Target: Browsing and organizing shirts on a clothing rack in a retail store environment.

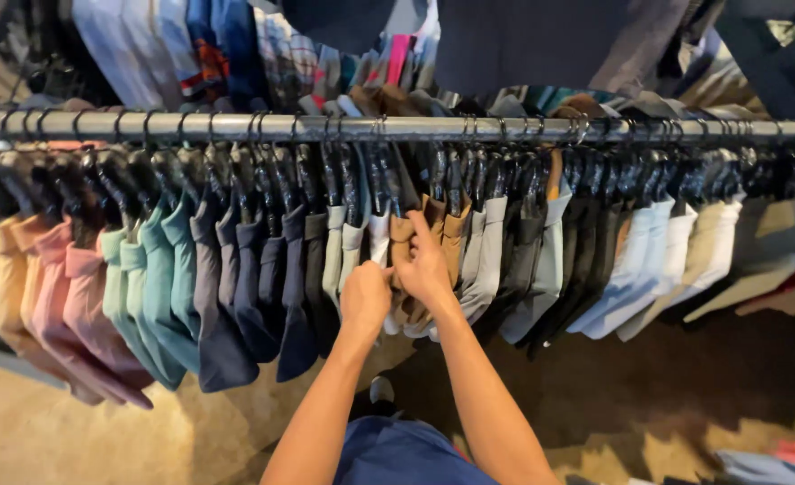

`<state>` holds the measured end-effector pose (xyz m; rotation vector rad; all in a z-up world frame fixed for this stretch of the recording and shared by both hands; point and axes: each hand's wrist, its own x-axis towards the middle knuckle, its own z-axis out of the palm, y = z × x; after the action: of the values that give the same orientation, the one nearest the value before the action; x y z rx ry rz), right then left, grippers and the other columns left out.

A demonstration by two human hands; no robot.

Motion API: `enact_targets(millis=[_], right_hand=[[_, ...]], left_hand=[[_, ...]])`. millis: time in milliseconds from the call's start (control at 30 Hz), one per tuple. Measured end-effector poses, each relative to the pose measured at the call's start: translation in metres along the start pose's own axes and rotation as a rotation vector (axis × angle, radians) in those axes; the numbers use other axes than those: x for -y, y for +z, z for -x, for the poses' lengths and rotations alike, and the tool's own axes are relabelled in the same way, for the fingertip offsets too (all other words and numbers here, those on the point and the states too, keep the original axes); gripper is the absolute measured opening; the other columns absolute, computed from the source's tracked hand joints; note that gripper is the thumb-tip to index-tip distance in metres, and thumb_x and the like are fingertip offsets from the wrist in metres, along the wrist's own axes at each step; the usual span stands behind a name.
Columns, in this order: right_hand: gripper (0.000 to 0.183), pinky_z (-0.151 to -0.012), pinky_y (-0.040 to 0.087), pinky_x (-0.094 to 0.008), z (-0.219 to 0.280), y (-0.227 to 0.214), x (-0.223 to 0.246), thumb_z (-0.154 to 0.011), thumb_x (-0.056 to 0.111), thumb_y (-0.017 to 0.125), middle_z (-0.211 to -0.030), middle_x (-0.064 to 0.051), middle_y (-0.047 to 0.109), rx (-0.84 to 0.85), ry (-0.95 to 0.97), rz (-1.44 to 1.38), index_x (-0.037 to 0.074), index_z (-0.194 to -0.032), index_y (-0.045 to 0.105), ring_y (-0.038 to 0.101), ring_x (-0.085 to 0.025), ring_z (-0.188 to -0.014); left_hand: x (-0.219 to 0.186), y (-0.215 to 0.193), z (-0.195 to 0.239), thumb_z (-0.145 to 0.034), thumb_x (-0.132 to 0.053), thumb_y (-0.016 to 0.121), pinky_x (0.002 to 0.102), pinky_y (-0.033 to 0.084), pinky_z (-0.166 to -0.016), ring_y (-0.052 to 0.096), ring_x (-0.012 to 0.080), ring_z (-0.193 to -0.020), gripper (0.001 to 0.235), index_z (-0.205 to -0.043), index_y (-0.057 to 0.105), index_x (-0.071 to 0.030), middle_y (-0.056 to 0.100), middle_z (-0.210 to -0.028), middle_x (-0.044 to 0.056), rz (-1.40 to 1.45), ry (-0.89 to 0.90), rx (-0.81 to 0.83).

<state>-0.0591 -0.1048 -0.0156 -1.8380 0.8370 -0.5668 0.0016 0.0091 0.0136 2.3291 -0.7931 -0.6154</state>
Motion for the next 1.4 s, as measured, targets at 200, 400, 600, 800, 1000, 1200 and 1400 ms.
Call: enact_targets(millis=[200, 400, 600, 800, 1000, 1200, 1400], right_hand=[[0.090, -0.071, 0.063, -0.039, -0.018, 0.032, -0.033, -0.080, 0.009, 0.074, -0.101, -0.018, 0.062, 0.128, 0.166, -0.058, 0.022, -0.160, 0.034, 0.073, -0.026, -0.079], [0.066, -0.097, 0.057, -0.050, 0.017, 0.015, 0.026, -0.097, 0.017, 0.058, -0.154, -0.025, 0.044, -0.041, 0.040, 0.069, 0.013, -0.158, 0.035, 0.054, -0.049, -0.127], [0.067, -0.095, 0.058, -0.048, 0.015, 0.002, 0.018, -0.097, 0.015, 0.055, -0.151, -0.028, 0.046, -0.032, -0.019, 0.160, 0.007, -0.160, 0.031, 0.053, -0.044, -0.131], [0.084, -0.107, 0.049, -0.054, 0.007, -0.011, 0.014, -0.088, 0.018, 0.064, -0.135, -0.023, 0.058, 0.178, -0.079, 0.137, 0.015, -0.162, 0.024, 0.058, -0.043, -0.125], [0.013, -0.075, 0.059, -0.030, 0.007, -0.073, -0.027, -0.093, 0.028, 0.068, -0.083, 0.006, 0.078, -0.411, -0.151, 0.136, 0.028, -0.100, 0.078, 0.075, -0.018, -0.082], [0.018, -0.073, 0.056, -0.037, 0.000, -0.108, -0.018, -0.091, 0.008, 0.062, -0.081, -0.010, 0.057, -0.206, -0.339, 0.252, 0.006, -0.108, 0.065, 0.066, -0.032, -0.080], [0.027, -0.090, 0.052, -0.041, -0.017, -0.101, -0.078, -0.081, 0.008, 0.067, -0.100, -0.014, 0.059, 0.041, -0.420, 0.353, 0.006, -0.108, 0.073, 0.062, -0.037, -0.100]], left_hand=[[0.023, -0.014, -0.016, -0.099, -0.018, 0.058, 0.052, 0.061, -0.084, 0.074, 0.0410, -0.100, 0.022, -0.100, 0.071, 0.000, 0.075, -0.095, 0.022, -0.212, 0.002, 0.081], [-0.022, -0.052, -0.005, -0.101, -0.025, 0.055, 0.051, 0.060, -0.071, 0.074, 0.0413, -0.083, 0.025, -0.097, 0.068, -0.005, 0.071, -0.084, 0.019, -0.128, 0.213, -0.187], [-0.015, -0.024, -0.025, -0.097, -0.020, 0.059, 0.048, 0.059, -0.069, 0.071, 0.0390, -0.085, 0.016, -0.097, 0.066, -0.005, 0.064, -0.088, 0.015, -0.117, 0.360, -0.365], [-0.028, -0.003, -0.031, -0.097, -0.022, 0.060, 0.050, 0.058, -0.076, 0.069, 0.0398, -0.090, 0.021, -0.097, 0.069, -0.004, 0.065, -0.089, 0.016, -0.082, 0.300, -0.428], [-0.078, 0.041, -0.035, -0.099, -0.019, 0.059, 0.052, 0.055, -0.085, 0.067, 0.0454, -0.097, 0.025, -0.107, 0.071, 0.002, 0.070, -0.095, 0.023, 0.238, 0.420, -0.404], [-0.054, 0.112, -0.129, -0.088, -0.040, 0.072, 0.055, 0.045, -0.110, 0.054, 0.0441, -0.134, 0.086, -0.153, 0.031, 0.000, 0.058, -0.139, 0.030, 0.267, -0.009, 0.036], [-0.072, 0.097, -0.122, -0.074, -0.022, 0.074, 0.055, 0.050, -0.105, 0.062, 0.0419, -0.122, 0.069, -0.134, 0.044, -0.004, 0.069, -0.119, 0.025, 0.319, -0.092, -0.174]])
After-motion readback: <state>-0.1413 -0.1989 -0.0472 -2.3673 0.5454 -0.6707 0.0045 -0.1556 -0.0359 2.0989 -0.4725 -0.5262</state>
